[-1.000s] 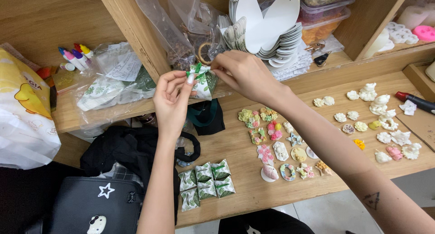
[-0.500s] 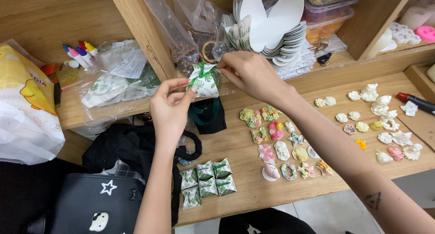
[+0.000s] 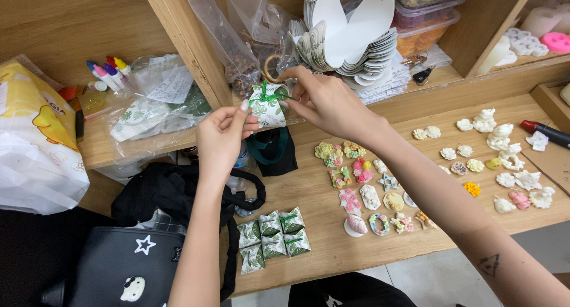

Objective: The person ties a green ribbon around a small, leaf-patterned paper package. They retrieve the ribbon from a wooden shelf, wrap it around the package, and tie a knot. The workspace contains various colorful decorative items and other similar packages.

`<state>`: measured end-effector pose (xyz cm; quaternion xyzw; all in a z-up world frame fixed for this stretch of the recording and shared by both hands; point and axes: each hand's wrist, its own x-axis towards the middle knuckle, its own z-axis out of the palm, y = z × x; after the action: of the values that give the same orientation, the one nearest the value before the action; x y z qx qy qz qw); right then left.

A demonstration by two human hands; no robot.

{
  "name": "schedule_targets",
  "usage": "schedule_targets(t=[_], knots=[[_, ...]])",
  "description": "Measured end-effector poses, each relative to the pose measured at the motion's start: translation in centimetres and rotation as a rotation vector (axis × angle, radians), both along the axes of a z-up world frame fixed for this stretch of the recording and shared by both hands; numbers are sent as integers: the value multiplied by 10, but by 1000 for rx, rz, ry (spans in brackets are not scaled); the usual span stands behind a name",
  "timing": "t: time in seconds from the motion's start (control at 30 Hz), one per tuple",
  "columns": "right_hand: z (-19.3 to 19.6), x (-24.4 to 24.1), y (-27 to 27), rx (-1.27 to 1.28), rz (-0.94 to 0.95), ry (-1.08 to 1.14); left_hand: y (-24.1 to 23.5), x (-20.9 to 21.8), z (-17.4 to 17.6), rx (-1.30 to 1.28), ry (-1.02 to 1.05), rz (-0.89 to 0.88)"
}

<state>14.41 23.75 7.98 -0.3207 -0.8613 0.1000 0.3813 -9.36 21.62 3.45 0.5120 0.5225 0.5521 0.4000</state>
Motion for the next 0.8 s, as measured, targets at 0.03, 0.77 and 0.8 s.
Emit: schedule_targets(t=[0.03,0.77,0.8], knots=[[-1,-1,0,-64,11,7,-1,-1,1,8,6,-13],[-17,-16,15,85,-105,115,-5,24,-6,405,-132,-266],[-18,-15,16,92,-102,128,-4,25,-9,393,-118,-249]])
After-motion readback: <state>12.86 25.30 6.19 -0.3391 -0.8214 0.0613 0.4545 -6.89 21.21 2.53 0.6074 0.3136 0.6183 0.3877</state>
